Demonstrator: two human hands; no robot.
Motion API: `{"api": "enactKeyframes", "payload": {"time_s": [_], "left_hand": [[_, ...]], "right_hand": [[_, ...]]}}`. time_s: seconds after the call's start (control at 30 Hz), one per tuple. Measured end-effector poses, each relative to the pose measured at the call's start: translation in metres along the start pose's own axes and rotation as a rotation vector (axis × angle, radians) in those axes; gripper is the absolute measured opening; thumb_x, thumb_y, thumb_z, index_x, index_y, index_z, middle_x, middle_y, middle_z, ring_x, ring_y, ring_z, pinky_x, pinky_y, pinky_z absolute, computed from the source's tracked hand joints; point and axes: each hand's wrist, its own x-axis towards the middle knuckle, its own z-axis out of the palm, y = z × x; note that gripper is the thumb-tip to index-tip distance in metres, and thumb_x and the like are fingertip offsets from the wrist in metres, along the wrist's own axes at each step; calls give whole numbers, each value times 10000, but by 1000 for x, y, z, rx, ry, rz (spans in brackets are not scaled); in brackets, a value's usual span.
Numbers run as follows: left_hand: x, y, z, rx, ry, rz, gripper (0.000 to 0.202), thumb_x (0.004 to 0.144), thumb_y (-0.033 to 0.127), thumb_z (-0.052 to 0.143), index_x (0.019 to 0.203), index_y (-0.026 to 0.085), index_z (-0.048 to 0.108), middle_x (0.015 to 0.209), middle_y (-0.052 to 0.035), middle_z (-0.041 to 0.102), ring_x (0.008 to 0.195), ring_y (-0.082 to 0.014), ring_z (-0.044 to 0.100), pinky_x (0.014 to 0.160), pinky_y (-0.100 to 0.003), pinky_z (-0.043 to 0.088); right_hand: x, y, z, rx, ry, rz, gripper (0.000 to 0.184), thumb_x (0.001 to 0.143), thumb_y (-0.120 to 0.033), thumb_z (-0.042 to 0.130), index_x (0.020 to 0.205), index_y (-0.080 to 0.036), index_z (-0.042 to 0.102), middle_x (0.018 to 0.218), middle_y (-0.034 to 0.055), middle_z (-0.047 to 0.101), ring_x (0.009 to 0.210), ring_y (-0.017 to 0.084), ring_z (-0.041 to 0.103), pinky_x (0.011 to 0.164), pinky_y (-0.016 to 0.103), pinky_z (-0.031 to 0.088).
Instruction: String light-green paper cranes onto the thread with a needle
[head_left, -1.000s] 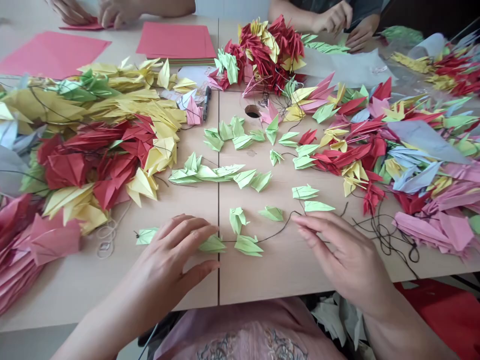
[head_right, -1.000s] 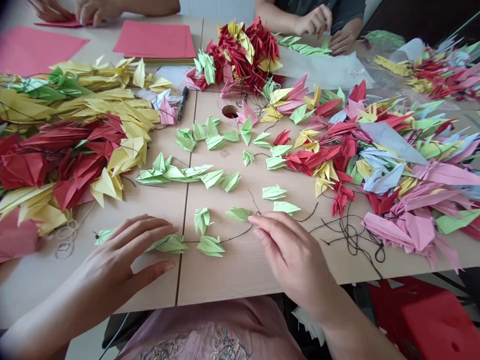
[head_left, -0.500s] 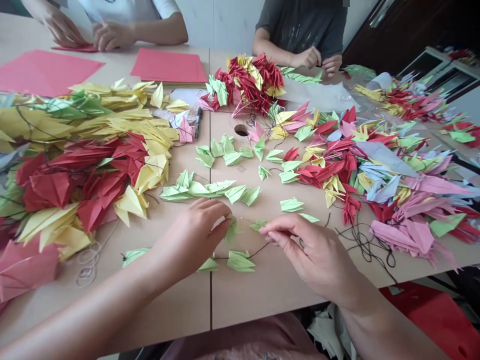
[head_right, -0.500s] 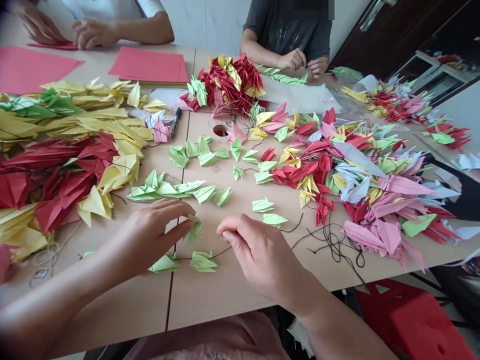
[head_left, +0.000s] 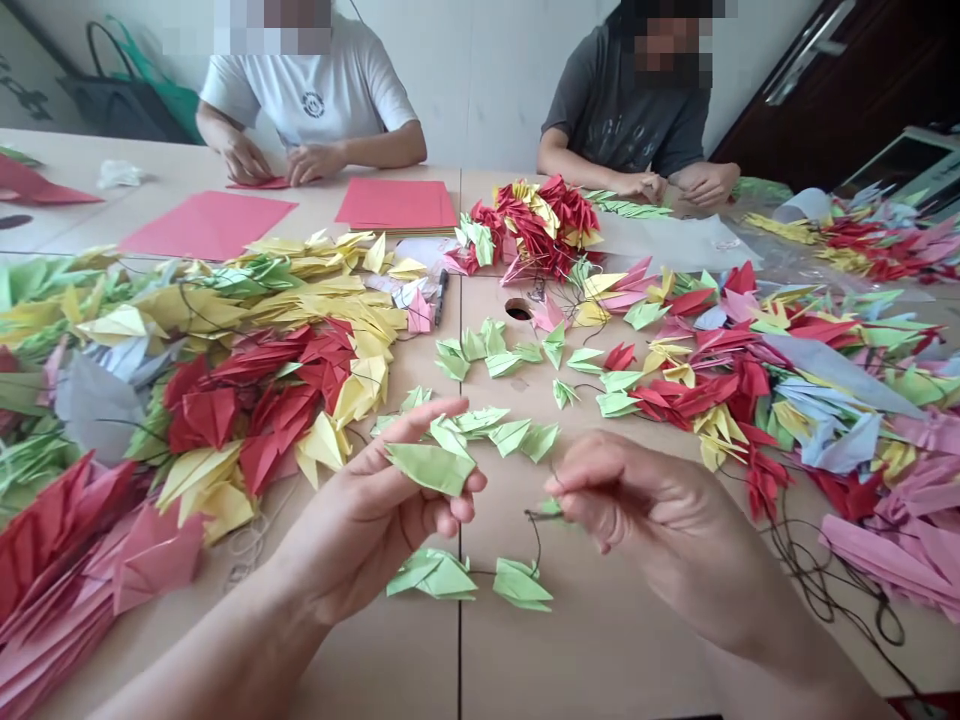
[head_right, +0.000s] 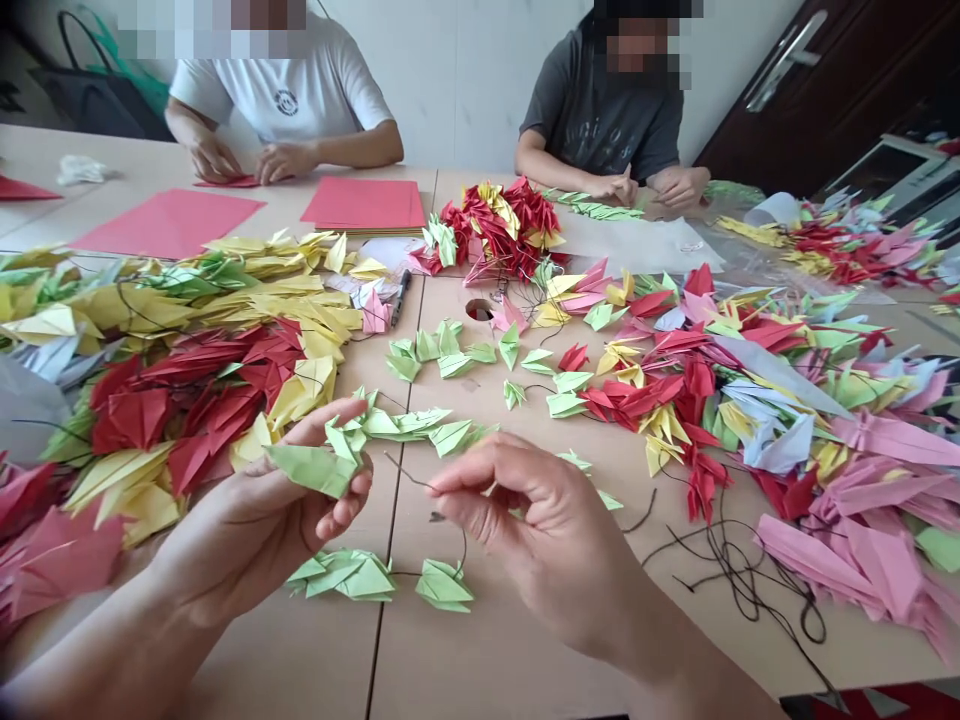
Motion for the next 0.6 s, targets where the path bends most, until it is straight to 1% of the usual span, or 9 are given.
{"api": "enactKeyframes", "payload": {"time_s": [0.07, 0.13, 0.23, 0.33, 0.47, 0.6], "left_hand": [[-2, -2, 0, -66, -26, -41, 179, 760, 174, 828, 923, 197, 756, 748, -27, 775, 603, -85, 711, 543, -93, 564], [-2, -4, 0, -119, -55, -94, 128, 779, 187, 816, 898, 165, 773, 780, -34, 778, 637, -89, 721, 561, -96, 572], [-1, -7, -2, -194, -83, -147, 165, 804, 172, 791, 966, 142, 783, 825, -53, 780, 690, -90, 724, 651, -118, 592], [0, -9, -4, -256, -84, -166, 185, 797, 162, 795, 979, 132, 789, 838, -62, 776, 713, -85, 717, 721, -128, 592], [2, -9, -6, -273, -43, -182, 195, 760, 142, 821, 952, 125, 795, 815, -61, 766, 692, -84, 706, 719, -128, 590], [3, -10, -7, -274, -17, -198, 223, 727, 139, 847, 942, 112, 794, 797, -66, 756, 653, -77, 691, 704, -138, 591]], "right_hand": [[-1, 6, 7, 50, -36, 49, 76, 911, -240, 677, 852, -265, 718, 727, -25, 611, 606, 81, 547, 512, 177, 447], [-3, 11, 13, 69, -52, 55, 73, 904, -238, 682, 847, -253, 725, 697, -18, 596, 609, 94, 550, 529, 198, 451], [-5, 16, 17, 64, -70, 61, 79, 898, -205, 668, 867, -244, 729, 687, -14, 593, 601, 101, 554, 532, 208, 457], [-7, 15, 15, 57, -75, 62, 99, 882, -169, 662, 872, -249, 719, 677, -27, 598, 577, 88, 542, 507, 187, 439], [-8, 12, 9, 48, -92, 36, 144, 855, -125, 662, 852, -258, 719, 632, -52, 578, 563, 72, 527, 517, 164, 426], [-8, 13, 8, 30, -138, 64, 164, 841, -94, 659, 861, -244, 721, 644, -53, 579, 576, 62, 544, 539, 143, 441]]}}
